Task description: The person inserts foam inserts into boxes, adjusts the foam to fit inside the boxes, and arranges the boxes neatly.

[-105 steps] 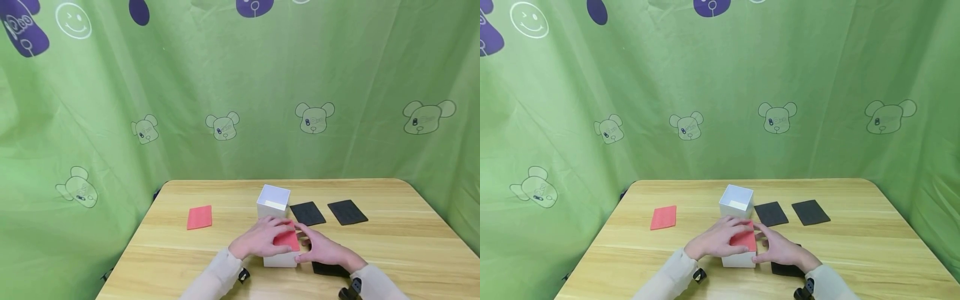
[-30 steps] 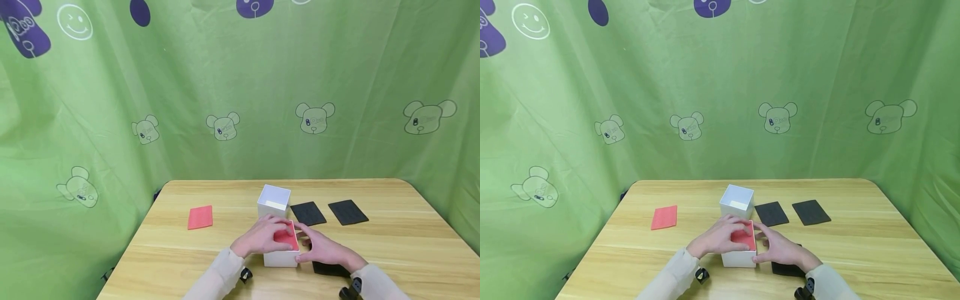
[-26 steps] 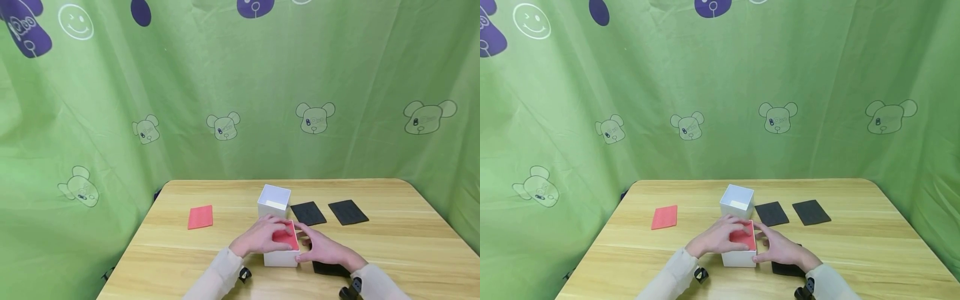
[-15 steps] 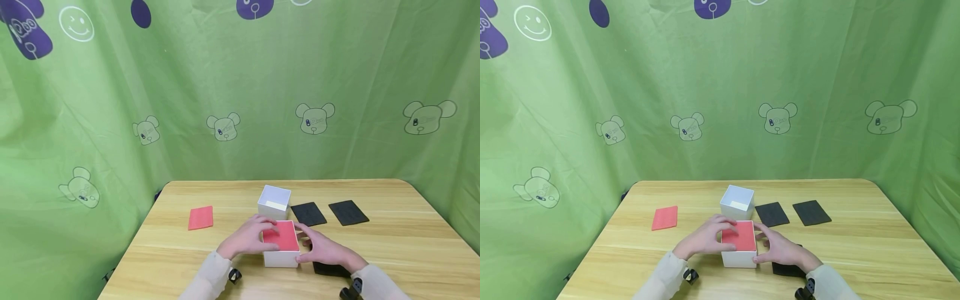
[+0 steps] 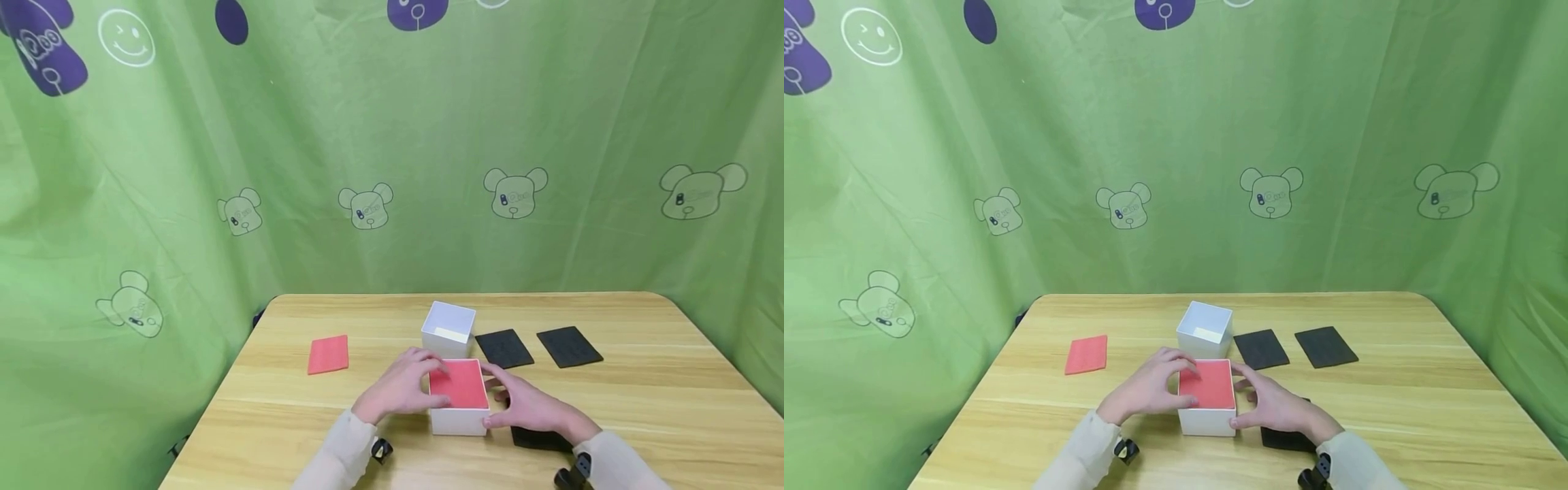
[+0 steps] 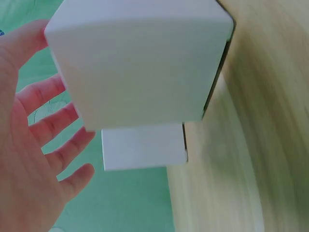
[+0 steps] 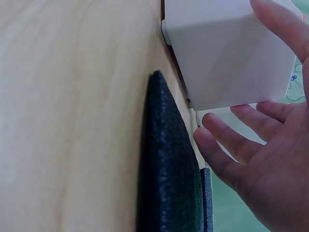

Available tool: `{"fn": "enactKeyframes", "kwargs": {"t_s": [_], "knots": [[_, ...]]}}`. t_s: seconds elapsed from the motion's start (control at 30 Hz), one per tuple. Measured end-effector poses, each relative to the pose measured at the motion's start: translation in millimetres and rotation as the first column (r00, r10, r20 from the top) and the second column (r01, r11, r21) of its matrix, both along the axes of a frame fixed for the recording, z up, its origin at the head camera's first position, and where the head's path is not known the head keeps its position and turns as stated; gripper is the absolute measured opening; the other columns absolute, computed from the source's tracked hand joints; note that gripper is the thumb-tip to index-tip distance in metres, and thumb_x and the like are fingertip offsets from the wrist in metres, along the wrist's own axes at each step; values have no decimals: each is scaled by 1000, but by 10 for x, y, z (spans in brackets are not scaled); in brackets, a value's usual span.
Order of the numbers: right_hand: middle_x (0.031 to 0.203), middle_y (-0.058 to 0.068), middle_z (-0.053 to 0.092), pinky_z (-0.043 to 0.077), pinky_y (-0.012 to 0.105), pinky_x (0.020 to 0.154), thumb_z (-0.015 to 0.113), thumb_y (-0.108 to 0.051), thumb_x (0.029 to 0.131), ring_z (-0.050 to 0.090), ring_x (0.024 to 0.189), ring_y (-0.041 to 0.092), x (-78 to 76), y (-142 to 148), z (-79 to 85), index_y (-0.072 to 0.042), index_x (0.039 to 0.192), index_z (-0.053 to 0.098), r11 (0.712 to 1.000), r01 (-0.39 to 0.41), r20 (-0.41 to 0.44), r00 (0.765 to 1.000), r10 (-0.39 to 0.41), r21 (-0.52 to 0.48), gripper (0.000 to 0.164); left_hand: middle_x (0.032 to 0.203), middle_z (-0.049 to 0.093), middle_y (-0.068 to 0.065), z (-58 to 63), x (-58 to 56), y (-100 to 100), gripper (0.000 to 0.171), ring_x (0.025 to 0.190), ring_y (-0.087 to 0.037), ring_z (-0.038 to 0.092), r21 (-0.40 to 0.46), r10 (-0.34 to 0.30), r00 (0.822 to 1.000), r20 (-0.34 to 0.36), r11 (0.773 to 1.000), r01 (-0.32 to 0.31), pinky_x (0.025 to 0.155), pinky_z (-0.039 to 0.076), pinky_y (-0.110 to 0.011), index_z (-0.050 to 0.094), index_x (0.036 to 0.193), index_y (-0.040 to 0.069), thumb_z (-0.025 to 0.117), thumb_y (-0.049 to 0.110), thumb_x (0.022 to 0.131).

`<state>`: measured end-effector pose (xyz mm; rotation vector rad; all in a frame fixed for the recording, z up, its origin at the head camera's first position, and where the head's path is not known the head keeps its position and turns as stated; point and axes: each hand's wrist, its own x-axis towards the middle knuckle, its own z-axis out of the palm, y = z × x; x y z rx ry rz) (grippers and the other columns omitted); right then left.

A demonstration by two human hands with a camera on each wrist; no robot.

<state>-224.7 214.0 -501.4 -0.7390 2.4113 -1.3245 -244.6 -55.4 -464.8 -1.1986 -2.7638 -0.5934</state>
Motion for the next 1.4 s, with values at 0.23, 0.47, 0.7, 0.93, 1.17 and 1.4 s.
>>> {"fn": "enactKeyframes", "kwargs": {"t_s": [0.23,0.47,0.7,0.93,1.17,1.4], "knots": [[140,22,37,43,48,95,78,-29,78,44,121,37,-9,14,23,-1,148,18,1000,-11,-7,1000,11,-16,97,117,54,13,44,-3,-37,38,111,-9,44,-23,39,999,5,999,-39,99,37,-32,63,108,29,72,49,77],[142,22,35,43,48,95,78,-31,78,44,121,37,-10,9,-6,0,148,17,1000,-13,-6,1000,13,-12,98,116,54,15,39,-7,-3,45,108,-8,45,-78,59,998,29,995,-57,100,36,-33,61,113,28,72,51,76],[142,23,35,43,50,95,78,-28,78,44,121,37,1,7,28,0,148,17,999,-24,-4,1000,24,-30,97,111,56,15,56,6,-22,48,103,-7,45,-90,59,998,-1,994,-59,97,38,-30,61,113,26,70,55,76],[141,22,36,43,49,94,77,-31,78,44,121,37,-14,13,-10,0,148,17,1000,-19,-14,1000,19,-14,97,106,56,16,73,15,-10,48,100,-6,45,-106,61,998,-7,993,-61,97,37,-29,62,112,24,70,56,76],[142,20,36,44,46,95,77,-34,78,44,121,36,-29,12,-35,-1,148,17,1000,-11,-10,1000,11,4,98,117,58,14,55,-2,90,55,109,-8,45,-119,13,997,-75,993,-22,99,36,-30,61,120,23,66,59,78],[142,18,36,44,43,95,77,-33,79,44,121,35,-39,12,-38,-3,149,17,1000,-14,-7,1000,14,-2,97,128,55,13,-10,-63,227,58,119,-8,42,-61,-85,995,-44,995,82,100,35,-27,57,130,23,62,58,83]]}}
